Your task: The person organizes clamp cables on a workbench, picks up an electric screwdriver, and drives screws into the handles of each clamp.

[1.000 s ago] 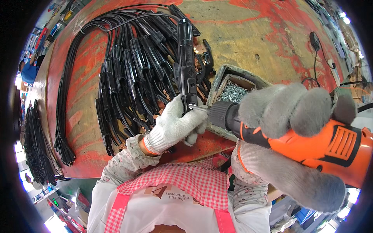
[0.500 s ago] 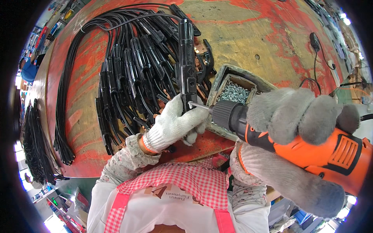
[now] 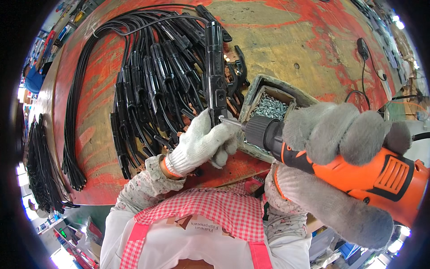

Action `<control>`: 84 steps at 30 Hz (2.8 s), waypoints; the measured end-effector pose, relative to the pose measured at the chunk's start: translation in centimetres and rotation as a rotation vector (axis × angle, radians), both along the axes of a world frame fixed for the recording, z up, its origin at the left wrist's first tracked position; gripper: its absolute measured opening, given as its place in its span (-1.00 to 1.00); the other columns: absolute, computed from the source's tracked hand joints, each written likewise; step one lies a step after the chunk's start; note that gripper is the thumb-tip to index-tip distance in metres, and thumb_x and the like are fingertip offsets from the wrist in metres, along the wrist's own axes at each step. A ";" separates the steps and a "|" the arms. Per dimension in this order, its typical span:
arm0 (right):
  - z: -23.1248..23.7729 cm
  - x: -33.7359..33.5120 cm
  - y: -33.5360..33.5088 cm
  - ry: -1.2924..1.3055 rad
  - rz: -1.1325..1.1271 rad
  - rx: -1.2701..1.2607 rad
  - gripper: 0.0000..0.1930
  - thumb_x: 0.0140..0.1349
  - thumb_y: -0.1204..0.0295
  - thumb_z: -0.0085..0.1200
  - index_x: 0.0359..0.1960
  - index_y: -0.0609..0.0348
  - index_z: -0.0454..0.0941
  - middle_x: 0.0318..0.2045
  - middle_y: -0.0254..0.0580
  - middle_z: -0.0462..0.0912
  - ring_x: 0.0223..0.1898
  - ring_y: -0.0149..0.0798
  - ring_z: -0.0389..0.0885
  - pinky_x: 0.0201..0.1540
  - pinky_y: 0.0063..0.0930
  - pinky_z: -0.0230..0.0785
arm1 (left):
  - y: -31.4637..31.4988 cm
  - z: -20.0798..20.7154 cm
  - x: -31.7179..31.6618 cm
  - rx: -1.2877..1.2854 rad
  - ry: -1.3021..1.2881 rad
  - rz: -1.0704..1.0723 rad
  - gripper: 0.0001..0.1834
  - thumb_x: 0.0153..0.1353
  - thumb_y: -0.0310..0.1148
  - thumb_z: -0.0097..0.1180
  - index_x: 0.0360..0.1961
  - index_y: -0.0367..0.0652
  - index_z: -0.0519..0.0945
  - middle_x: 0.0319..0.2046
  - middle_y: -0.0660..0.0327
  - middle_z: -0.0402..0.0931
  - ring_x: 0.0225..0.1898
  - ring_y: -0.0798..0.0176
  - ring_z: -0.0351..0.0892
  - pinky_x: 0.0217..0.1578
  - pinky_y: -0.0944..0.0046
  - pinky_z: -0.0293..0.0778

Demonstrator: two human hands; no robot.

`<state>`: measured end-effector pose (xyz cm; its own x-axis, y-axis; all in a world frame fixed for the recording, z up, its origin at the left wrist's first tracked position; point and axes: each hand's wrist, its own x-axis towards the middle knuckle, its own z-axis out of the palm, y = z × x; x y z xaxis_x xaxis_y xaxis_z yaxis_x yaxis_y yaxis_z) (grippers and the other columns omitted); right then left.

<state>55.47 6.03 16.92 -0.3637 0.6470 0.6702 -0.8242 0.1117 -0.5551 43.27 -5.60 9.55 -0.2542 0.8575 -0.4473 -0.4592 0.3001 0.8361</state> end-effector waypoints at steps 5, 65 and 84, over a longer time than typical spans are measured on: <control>-1.4 1.0 1.2 0.032 -0.001 0.182 0.04 -0.10 -0.29 0.25 0.25 0.24 0.17 -0.40 -0.39 0.30 -0.49 -0.38 0.32 -0.56 -0.45 0.18 | 0.1 -0.1 0.0 0.033 0.012 -0.019 -0.76 0.23 -0.27 0.03 -0.33 -0.27 0.44 -0.63 0.23 0.50 -0.77 0.46 0.40 -0.77 0.46 0.35; -6.2 8.3 5.0 -0.161 -0.763 -0.346 -0.47 0.16 0.00 -0.19 -0.09 0.26 0.39 -0.44 0.00 0.55 -0.48 -0.10 0.54 -0.44 -0.17 0.48 | -4.4 2.4 -6.0 -0.036 0.259 0.568 -0.47 0.38 0.01 -0.17 -0.04 -0.32 0.45 -0.74 0.29 0.36 -0.81 0.46 0.16 -0.82 0.44 0.05; -5.0 6.4 4.2 -0.153 -0.915 -0.352 -0.44 0.08 -0.04 -0.22 -0.21 0.29 0.41 -0.52 -0.10 0.51 -0.60 -0.17 0.45 -0.48 -0.21 0.39 | -0.9 0.9 0.0 -0.102 0.115 0.239 -0.61 0.14 -0.40 0.13 -0.02 -0.18 0.32 -0.61 0.34 0.34 -0.75 0.50 0.20 -0.76 0.47 0.07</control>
<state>61.84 10.27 11.87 0.3086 0.8748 0.3735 -0.4190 0.4775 -0.7723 43.28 -6.49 10.44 -0.4981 0.7193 -0.4843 -0.4308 0.2795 0.8581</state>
